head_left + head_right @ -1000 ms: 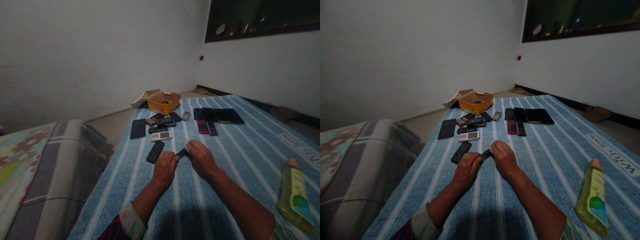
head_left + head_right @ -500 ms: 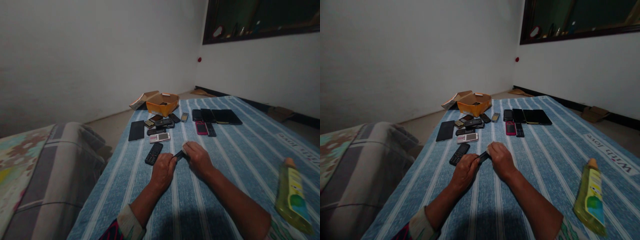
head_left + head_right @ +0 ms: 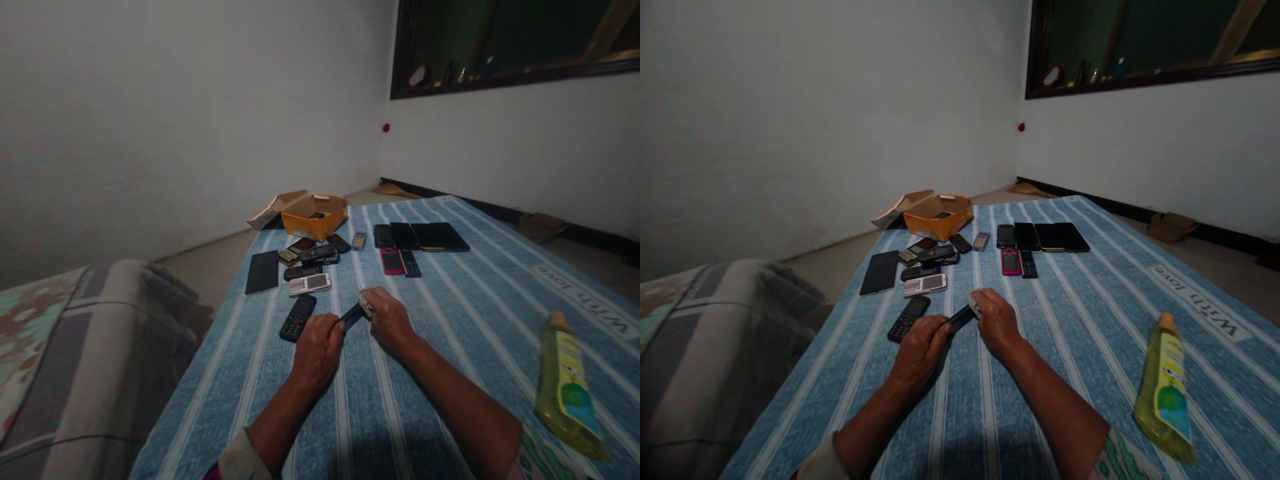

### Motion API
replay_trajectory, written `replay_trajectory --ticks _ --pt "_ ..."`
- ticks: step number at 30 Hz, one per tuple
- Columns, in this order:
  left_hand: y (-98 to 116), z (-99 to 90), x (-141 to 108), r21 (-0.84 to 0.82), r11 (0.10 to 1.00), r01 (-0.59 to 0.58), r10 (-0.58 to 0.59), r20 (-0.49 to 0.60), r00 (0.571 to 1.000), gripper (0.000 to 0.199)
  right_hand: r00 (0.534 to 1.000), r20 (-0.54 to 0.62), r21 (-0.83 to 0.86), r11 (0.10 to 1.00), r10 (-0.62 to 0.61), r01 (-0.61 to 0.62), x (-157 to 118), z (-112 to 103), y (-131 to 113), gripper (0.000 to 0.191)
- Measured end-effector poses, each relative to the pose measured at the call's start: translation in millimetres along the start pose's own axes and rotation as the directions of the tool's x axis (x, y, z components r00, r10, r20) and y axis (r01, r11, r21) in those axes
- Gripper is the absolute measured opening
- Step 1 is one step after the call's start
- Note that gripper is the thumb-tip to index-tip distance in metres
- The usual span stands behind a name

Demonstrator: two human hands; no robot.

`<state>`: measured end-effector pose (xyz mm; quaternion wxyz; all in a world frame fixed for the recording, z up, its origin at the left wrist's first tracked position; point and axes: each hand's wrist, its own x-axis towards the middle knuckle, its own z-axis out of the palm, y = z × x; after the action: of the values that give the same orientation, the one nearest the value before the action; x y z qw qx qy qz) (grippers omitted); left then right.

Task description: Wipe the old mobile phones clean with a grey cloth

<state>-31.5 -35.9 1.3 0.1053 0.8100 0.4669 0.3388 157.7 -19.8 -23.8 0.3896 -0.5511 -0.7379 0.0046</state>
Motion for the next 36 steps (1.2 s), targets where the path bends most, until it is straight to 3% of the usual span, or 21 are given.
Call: replay_trajectory --ticks 5,9,15,26,32,36 --pt "15 -1.0 19 0.082 0.997 -0.003 -0.007 0.122 0.992 0.020 1.000 -0.016 0.021 1.000 0.019 -0.018 0 1 0 0.042" --pt "28 6.6 40 0.222 0.973 0.064 -0.125 0.276 0.953 0.025 0.999 -0.032 0.056 0.998 0.031 -0.029 -1 2 1 0.041" --pt "34 15.5 56 0.248 0.967 0.067 -0.148 0.329 0.933 0.029 0.999 -0.012 0.091 0.995 0.045 -0.044 0 2 1 0.030" --pt "29 18.7 53 0.211 0.975 0.071 -0.135 0.305 0.943 0.028 0.992 0.051 0.152 0.981 0.117 -0.123 3 -1 2 0.036" --pt "27 19.1 50 0.131 0.990 0.050 -0.083 0.260 0.962 0.027 0.994 -0.007 0.229 0.967 0.112 -0.108 5 -3 4 0.042" --pt "24 19.7 49 0.031 0.999 0.035 -0.041 0.192 0.981 0.026 0.989 -0.043 0.182 0.974 0.143 -0.133 8 -8 11 0.041"
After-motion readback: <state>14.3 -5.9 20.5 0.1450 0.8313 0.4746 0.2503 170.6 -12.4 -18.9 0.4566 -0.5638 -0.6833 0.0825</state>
